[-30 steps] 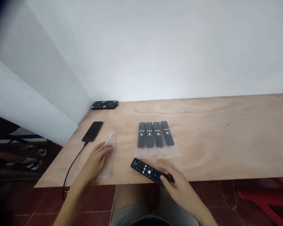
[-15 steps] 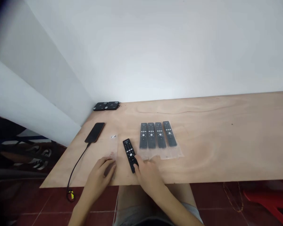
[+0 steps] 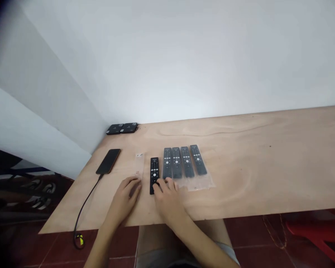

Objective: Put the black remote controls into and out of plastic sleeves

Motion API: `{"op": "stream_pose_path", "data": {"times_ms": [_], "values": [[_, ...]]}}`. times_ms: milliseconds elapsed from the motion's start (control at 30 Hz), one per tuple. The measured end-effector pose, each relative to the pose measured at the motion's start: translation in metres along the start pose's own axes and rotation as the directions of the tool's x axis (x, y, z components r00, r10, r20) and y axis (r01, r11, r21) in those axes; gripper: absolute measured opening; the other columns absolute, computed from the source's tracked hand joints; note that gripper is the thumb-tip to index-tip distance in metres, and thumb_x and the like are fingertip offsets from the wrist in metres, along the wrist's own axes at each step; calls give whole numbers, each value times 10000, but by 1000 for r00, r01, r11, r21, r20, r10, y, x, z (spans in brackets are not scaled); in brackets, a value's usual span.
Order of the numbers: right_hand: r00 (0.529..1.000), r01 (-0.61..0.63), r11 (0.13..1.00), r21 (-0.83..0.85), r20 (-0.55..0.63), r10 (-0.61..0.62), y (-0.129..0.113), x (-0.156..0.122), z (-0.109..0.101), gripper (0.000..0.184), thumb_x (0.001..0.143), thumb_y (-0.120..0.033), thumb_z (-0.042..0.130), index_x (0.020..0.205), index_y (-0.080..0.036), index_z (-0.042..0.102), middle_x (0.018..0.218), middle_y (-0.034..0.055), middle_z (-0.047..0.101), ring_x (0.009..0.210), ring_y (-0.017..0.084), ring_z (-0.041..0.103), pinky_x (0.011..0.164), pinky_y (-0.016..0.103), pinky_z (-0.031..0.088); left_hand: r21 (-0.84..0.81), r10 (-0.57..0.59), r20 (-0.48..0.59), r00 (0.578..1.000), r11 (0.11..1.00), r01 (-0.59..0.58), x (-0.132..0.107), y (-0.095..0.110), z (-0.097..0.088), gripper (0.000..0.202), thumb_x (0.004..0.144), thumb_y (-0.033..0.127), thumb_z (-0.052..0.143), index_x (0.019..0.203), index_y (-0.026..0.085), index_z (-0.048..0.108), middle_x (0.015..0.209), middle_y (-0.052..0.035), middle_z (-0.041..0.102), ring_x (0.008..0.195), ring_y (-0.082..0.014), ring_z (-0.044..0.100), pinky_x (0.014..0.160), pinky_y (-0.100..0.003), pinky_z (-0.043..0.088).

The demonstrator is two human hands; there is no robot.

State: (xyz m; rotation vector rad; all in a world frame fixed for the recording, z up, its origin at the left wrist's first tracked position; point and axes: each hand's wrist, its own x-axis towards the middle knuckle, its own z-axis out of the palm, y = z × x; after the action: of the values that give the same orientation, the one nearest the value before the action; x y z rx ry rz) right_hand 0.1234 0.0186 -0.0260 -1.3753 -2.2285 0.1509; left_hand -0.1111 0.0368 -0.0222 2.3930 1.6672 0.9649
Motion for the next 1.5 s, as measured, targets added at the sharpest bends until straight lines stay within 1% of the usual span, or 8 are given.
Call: {"op": "stream_pose_path", "data": {"times_ms": [167, 367, 567, 800, 933, 1200, 1400, 1500], "values": [[999, -43, 997, -61, -15, 42, 5, 22, 4, 242, 1102, -173, 582, 1288, -242, 720, 1435, 128, 703, 1302, 388, 531, 1027, 543, 446, 29, 1, -53, 999, 1000, 0, -5, 6, -1, 187, 1088, 293, 609, 1218, 218, 720, 1250, -133, 717, 1180, -312, 699, 1043, -510, 601], [999, -33, 996, -78, -23, 32, 10, 36, -1, 191, 1098, -182, 625, 1247, -239, 730, 1371, 123, 723, 1293, 377, 524, 1012, 526, 421, 0, 18, -23, 1000, 1000, -18, -15, 11, 0, 159, 1083, 314, 623, 1154, 228, 736, 1222, -129, 719, 1156, -308, 707, 1001, -483, 622], [999, -8, 997, -73, -33, 6, 15, 38, 2, 155, 1085, -167, 652, 1173, -248, 751, 1337, 105, 736, 1291, 351, 522, 1001, 502, 401, -10, -10, -7, 1000, 1000, 10, -4, 7, 8, 169, 1087, 307, 610, 1174, 226, 730, 1240, -119, 715, 1175, -302, 710, 1042, -491, 612], [998, -32, 997, -66, -49, 29, 16, 34, -4, 175, 1109, -224, 623, 1233, -250, 743, 1381, 104, 732, 1288, 350, 546, 989, 488, 426, -23, 3, -14, 1000, 1000, -3, 6, 5, 14, 150, 1083, 288, 613, 1151, 227, 733, 1226, -113, 716, 1167, -302, 711, 1044, -494, 607], [987, -127, 988, -84, -109, 118, 23, 23, -5, 274, 1121, -265, 590, 1362, -219, 711, 1502, 126, 698, 1334, 389, 534, 1040, 540, 419, -34, 26, -29, 999, 999, -27, 5, 4, 12, 150, 1084, 272, 616, 1172, 226, 729, 1258, -118, 703, 1190, -298, 701, 1045, -493, 608], [989, -68, 993, -100, -136, 54, 26, -11, -9, 313, 1091, -232, 612, 1381, -219, 726, 1503, 124, 724, 1294, 380, 605, 1012, 537, 435, -16, 76, -90, 993, 997, -78, 5, 7, 10, 150, 1080, 233, 628, 1202, 224, 715, 1268, -130, 681, 1203, -304, 684, 1057, -510, 589], [993, -42, 999, 12, -107, 43, 16, -69, -39, 232, 1080, -252, 629, 1284, -221, 734, 1392, 131, 758, 1273, 382, 629, 1024, 533, 475, 2, 149, -96, 984, 989, -150, 4, 15, 4, 155, 1060, 155, 637, 1171, 229, 714, 1193, -118, 696, 1140, -295, 668, 1003, -492, 589], [1000, 0, 994, 110, -3, 0, 27, -96, -62, 186, 1072, -235, 637, 1237, -234, 723, 1346, 119, 757, 1153, 337, 676, 981, 506, 521, -20, 176, -125, 976, 983, -180, 3, 25, 0, 204, 1041, 116, 652, 1197, 233, 714, 1190, -110, 702, 1130, -284, 662, 1000, -488, 588]]}}
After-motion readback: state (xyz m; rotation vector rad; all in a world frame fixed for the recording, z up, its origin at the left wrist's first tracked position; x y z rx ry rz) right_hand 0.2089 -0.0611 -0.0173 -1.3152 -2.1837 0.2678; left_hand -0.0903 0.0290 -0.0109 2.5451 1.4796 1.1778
